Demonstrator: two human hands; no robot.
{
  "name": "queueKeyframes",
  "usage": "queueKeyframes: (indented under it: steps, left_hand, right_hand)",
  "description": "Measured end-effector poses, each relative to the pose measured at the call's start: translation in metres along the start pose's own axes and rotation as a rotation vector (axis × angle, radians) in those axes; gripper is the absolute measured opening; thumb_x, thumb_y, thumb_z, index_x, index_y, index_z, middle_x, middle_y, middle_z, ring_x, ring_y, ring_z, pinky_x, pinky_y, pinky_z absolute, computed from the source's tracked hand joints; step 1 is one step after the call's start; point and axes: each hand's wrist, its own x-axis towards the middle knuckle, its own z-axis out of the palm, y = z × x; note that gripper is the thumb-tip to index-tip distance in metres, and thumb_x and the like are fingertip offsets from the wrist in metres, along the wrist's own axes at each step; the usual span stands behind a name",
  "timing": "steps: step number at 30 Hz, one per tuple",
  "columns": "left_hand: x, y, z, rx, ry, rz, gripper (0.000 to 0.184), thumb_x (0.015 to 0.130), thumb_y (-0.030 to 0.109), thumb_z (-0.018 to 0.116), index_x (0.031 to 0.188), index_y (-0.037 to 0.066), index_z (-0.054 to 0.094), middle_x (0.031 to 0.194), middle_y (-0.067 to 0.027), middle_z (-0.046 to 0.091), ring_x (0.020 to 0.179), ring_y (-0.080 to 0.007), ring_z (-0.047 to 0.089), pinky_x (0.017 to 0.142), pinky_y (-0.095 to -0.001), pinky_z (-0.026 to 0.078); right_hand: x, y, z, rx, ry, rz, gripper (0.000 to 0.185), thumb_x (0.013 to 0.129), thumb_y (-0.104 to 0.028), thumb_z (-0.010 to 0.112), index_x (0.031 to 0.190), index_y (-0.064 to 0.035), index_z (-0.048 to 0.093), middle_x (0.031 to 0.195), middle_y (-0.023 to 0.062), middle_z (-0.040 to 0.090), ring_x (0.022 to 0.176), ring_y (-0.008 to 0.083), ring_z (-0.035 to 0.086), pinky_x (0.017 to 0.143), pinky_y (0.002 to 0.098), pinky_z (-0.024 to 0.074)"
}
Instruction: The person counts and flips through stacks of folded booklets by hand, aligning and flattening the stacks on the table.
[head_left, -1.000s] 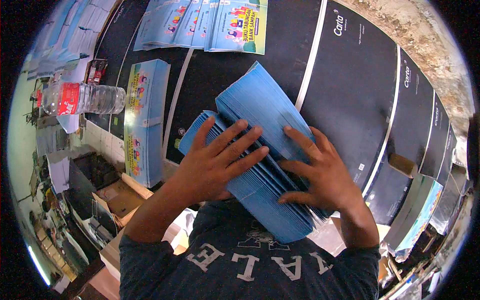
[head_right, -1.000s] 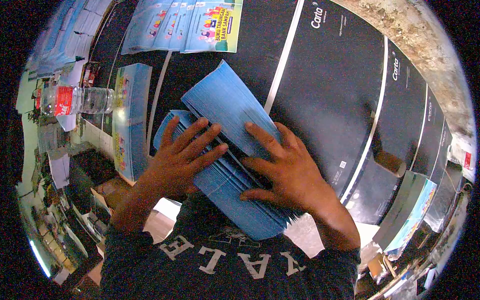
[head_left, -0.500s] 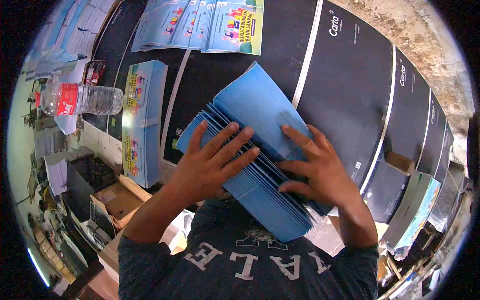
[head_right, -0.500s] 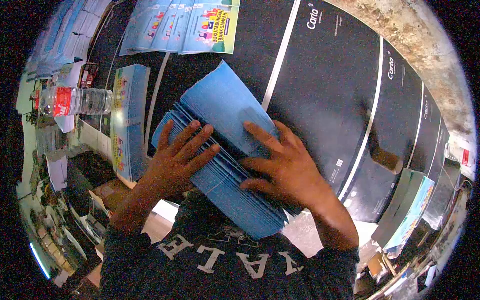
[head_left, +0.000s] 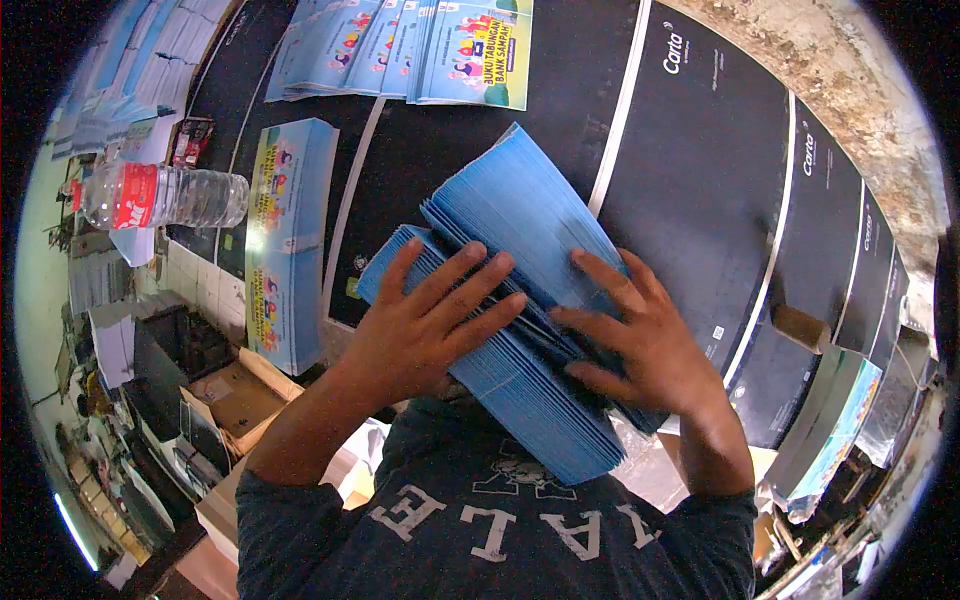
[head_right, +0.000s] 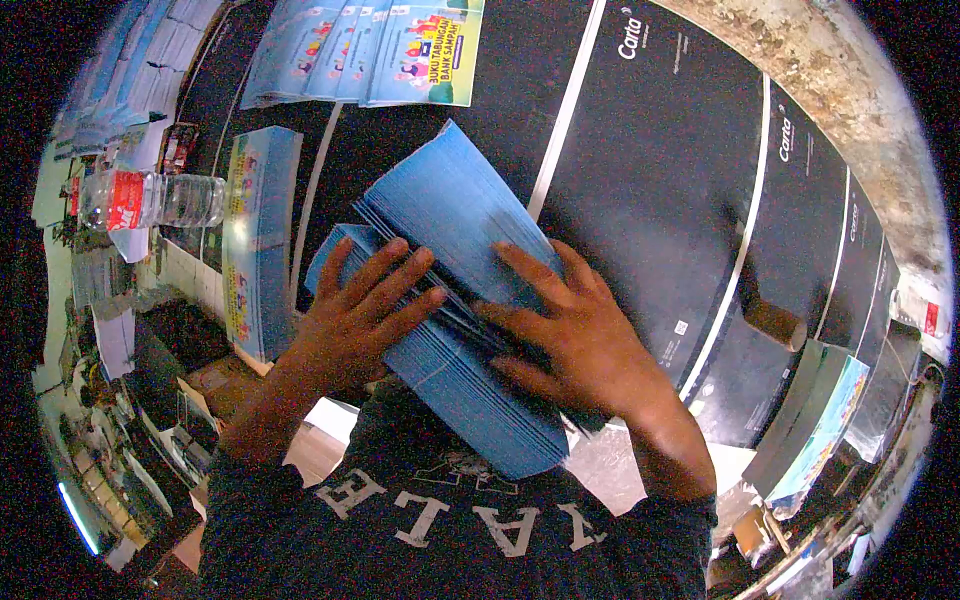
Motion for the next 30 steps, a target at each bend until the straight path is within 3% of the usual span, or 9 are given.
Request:
queueKeyframes:
  steps: [5,15,17,24,26,30]
  left_hand:
    - [0.001,0.003,0.001,-0.046,0.072,-0.02,0.091,0.063,0.036,0.084,0.146,0.027,0.047,0.161,-0.0067,0.036,0.151,-0.027,0.027,0.118,-0.0636,0.009]
    - [-0.001,0.001,0.001,0.001,0.019,-0.012,0.09,0.064,0.043,0.084,0.145,0.028,0.048,0.16,-0.0062,0.037,0.15,-0.026,0.03,0.118,-0.0618,0.01]
    - [-0.002,0.0,0.004,0.011,0.031,-0.007,0.088,0.065,0.042,0.083,0.145,0.029,0.049,0.16,-0.006,0.038,0.15,-0.026,0.03,0.119,-0.0618,0.01]
    - [-0.003,0.001,0.002,0.007,0.042,-0.006,0.083,0.068,0.037,0.081,0.144,0.029,0.049,0.159,-0.0055,0.04,0.149,-0.0257,0.033,0.119,-0.0616,0.009]
    - [-0.003,-0.001,0.004,0.029,0.046,-0.002,0.082,0.069,0.036,0.08,0.145,0.029,0.049,0.159,-0.0054,0.04,0.149,-0.0256,0.032,0.119,-0.0616,0.009]
    - [-0.002,0.001,0.003,-0.012,0.033,-0.013,0.078,0.072,0.032,0.078,0.145,0.029,0.049,0.159,-0.0051,0.04,0.149,-0.0252,0.032,0.119,-0.0612,0.009]
  right_hand:
    - [-0.002,-0.011,0.001,-0.194,-0.036,0.023,0.039,0.078,-0.046,0.078,0.107,-0.0206,0.075,0.157,0.0119,0.038,0.139,0.0528,0.033,0.112,0.0612,0.0342]
    - [0.0,-0.004,0.0,-0.078,-0.013,0.068,0.04,0.076,-0.05,0.079,0.102,-0.0194,0.076,0.157,0.0119,0.038,0.138,0.0528,0.034,0.112,0.0601,0.0346]
    - [0.0,-0.002,0.001,-0.011,0.021,0.075,0.038,0.072,-0.044,0.082,0.099,-0.0187,0.078,0.157,0.0121,0.04,0.143,0.0494,0.03,0.115,0.0618,0.0295]
    - [0.0,-0.001,0.003,-0.066,0.022,0.045,0.031,0.077,-0.039,0.081,0.097,-0.0152,0.076,0.156,0.0134,0.04,0.143,0.0497,0.03,0.114,0.0624,0.03]
    - [0.002,-0.011,-0.005,-0.079,-0.033,0.078,0.038,0.078,-0.045,0.079,0.101,-0.0155,0.075,0.155,0.0151,0.038,0.136,0.0548,0.034,0.111,0.0625,0.0348]
    - [0.0,-0.011,-0.002,-0.073,-0.016,0.084,0.045,0.073,-0.049,0.082,0.103,-0.0153,0.074,0.156,0.0148,0.037,0.136,0.0555,0.033,0.111,0.0627,0.0345]
